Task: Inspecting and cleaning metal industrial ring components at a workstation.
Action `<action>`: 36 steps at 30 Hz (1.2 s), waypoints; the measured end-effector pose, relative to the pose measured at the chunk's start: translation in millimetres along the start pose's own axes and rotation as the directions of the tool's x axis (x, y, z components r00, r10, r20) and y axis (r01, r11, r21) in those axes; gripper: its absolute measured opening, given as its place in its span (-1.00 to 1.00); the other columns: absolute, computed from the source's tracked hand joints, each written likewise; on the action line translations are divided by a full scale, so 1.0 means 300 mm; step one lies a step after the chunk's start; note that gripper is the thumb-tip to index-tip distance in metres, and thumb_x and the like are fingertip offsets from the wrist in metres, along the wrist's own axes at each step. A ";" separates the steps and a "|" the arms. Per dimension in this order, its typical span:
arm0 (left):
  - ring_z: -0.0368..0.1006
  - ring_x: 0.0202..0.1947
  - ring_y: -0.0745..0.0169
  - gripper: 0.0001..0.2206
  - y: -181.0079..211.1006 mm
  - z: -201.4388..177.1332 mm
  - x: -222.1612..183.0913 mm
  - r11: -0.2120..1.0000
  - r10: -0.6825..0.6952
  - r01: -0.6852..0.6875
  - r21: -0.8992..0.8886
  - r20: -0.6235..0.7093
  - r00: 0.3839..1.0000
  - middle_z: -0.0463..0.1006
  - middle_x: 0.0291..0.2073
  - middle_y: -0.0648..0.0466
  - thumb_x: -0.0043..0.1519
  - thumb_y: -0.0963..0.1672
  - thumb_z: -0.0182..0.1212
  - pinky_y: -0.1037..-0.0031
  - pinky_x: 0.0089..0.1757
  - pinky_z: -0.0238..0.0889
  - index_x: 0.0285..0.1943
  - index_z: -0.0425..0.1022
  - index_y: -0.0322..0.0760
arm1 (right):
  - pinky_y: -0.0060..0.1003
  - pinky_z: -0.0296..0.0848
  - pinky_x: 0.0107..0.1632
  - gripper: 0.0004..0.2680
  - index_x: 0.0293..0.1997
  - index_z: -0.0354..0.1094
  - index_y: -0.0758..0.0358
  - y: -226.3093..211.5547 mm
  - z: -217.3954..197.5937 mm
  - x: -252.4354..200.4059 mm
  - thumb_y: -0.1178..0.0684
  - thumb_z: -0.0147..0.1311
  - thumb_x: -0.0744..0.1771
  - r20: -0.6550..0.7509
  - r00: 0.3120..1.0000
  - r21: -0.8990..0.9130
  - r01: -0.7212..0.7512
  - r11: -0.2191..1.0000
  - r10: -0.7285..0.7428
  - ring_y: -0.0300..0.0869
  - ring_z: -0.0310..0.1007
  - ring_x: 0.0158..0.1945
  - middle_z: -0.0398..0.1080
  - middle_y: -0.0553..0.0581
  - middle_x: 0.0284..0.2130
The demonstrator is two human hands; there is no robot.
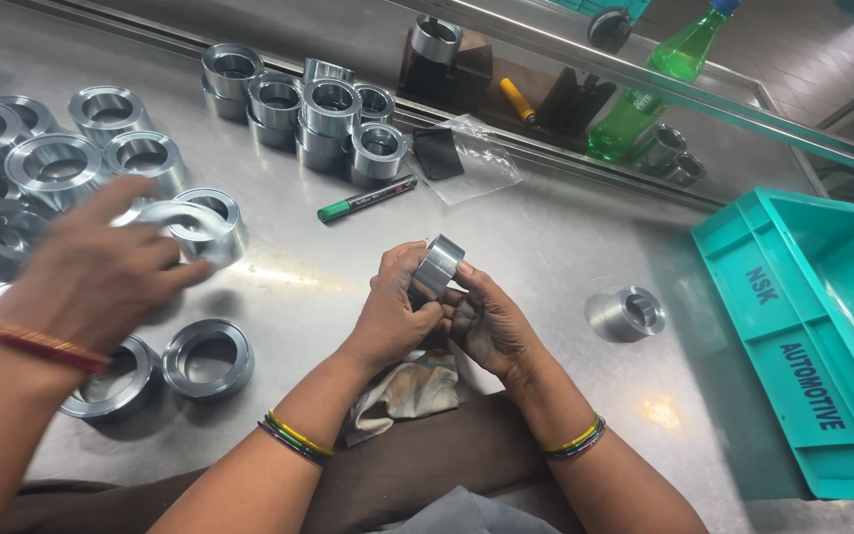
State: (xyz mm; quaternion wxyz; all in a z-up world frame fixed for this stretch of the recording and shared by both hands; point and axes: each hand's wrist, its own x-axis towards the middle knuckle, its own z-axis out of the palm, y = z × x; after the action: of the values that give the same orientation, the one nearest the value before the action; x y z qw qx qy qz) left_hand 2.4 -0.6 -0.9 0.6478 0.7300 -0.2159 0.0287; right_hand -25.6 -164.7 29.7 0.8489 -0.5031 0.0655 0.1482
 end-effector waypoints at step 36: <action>0.41 -0.27 0.50 -0.67 -0.012 -0.128 0.043 0.748 -0.200 -0.027 -0.664 -0.264 0.943 0.49 -0.27 0.18 0.12 -0.21 0.43 0.60 -0.20 0.33 -0.01 0.38 -0.27 | -0.23 0.46 0.02 -0.75 -0.05 0.45 0.32 -0.055 -0.011 0.035 0.06 0.32 0.26 0.291 0.950 -0.909 0.311 0.279 -0.113 -0.11 0.44 -0.08 0.44 0.15 -0.19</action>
State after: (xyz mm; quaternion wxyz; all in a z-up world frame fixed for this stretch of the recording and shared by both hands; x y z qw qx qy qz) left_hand 24.4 32.8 5.8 0.8897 0.4496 -0.0699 0.0378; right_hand -10.2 -173.0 39.1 0.4057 -0.8933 -0.1737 0.0854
